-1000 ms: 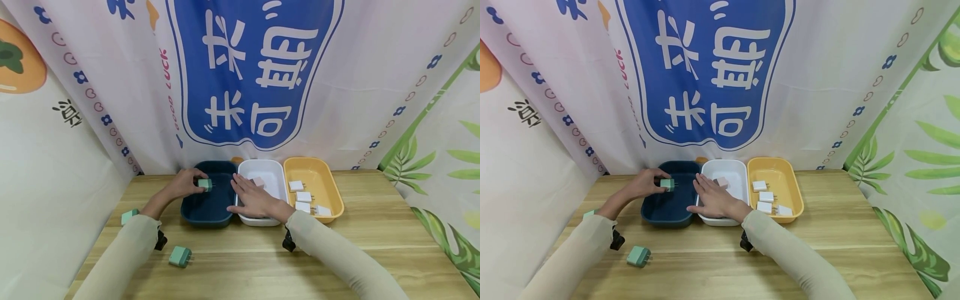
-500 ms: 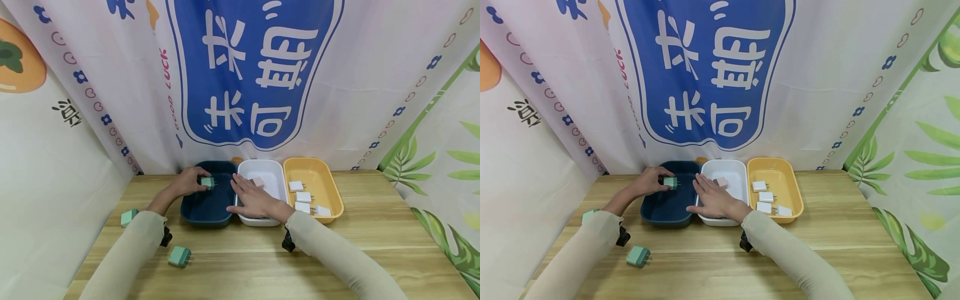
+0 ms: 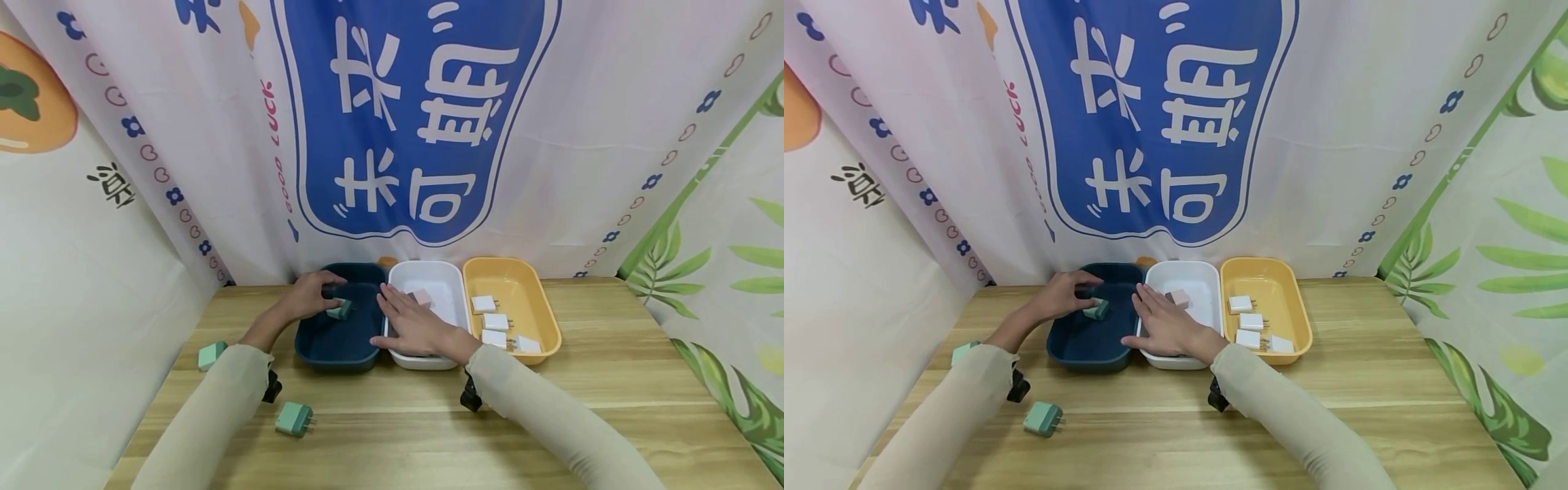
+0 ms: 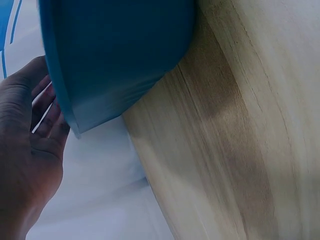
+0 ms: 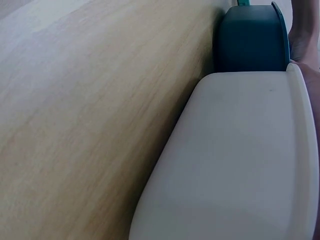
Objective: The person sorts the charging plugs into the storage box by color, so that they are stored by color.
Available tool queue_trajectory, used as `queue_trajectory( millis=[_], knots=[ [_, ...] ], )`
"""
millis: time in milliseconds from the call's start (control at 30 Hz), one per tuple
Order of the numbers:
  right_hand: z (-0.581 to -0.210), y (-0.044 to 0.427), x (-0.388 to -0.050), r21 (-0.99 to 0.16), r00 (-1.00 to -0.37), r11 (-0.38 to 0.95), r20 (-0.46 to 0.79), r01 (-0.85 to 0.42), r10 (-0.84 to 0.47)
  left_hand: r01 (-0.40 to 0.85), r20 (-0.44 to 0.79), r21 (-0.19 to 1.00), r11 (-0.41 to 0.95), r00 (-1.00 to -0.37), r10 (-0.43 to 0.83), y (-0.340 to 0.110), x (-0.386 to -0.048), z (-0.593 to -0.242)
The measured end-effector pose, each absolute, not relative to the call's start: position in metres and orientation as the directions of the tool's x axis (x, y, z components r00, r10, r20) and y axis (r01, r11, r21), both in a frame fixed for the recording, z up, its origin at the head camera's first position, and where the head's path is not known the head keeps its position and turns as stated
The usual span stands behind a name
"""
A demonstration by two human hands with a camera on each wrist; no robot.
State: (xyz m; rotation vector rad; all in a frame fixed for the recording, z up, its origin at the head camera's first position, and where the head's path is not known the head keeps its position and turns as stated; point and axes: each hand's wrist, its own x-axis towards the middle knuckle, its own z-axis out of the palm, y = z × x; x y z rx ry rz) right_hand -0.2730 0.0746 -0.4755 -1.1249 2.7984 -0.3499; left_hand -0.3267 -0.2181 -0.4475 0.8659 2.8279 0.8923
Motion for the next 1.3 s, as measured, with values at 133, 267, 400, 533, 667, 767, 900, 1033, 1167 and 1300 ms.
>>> queue_trajectory(
  millis=[133,267,400,533,667,767,900,1033,1167,1300],
  knots=[
    [-0.475,0.075,-0.272,-0.261,-0.721,0.698,-0.014,-0.667,-0.693,0.515,0.143,0.546,0.661,-0.835,0.532,-0.220,-0.323,-0.445],
    [-0.475,0.075,-0.272,-0.268,-0.721,0.697,-0.012,-0.666,-0.693,0.525,0.168,0.556,0.644,-0.830,0.532,-0.224,-0.318,-0.440],
    [-0.475,0.076,-0.272,-0.273,-0.720,0.696,-0.012,-0.665,-0.693,0.525,0.179,0.555,0.645,-0.833,0.524,-0.228,-0.313,-0.438],
    [-0.475,0.076,-0.272,-0.276,-0.714,0.689,-0.009,-0.671,-0.700,0.531,0.195,0.538,0.655,-0.834,0.516,-0.233,-0.306,-0.435],
    [-0.476,0.076,-0.272,-0.270,-0.717,0.692,-0.007,-0.670,-0.697,0.548,0.225,0.517,0.658,-0.829,0.513,-0.236,-0.298,-0.429],
    [-0.476,0.075,-0.272,-0.266,-0.722,0.698,-0.013,-0.665,-0.692,0.571,0.259,0.501,0.650,-0.816,0.517,-0.239,-0.292,-0.427],
    [-0.476,0.076,-0.273,-0.273,-0.724,0.700,-0.014,-0.660,-0.689,0.582,0.276,0.491,0.648,-0.810,0.518,-0.243,-0.282,-0.426],
    [-0.477,0.077,-0.273,-0.273,-0.722,0.696,-0.004,-0.664,-0.691,0.583,0.288,0.497,0.643,-0.810,0.511,-0.247,-0.272,-0.424],
    [-0.477,0.077,-0.273,-0.280,-0.717,0.687,0.005,-0.670,-0.697,0.589,0.306,0.493,0.640,-0.807,0.505,-0.252,-0.262,-0.421],
    [-0.476,0.077,-0.272,-0.285,-0.715,0.684,0.006,-0.671,-0.699,0.582,0.302,0.480,0.656,-0.812,0.500,-0.260,-0.249,-0.419]
  ],
)
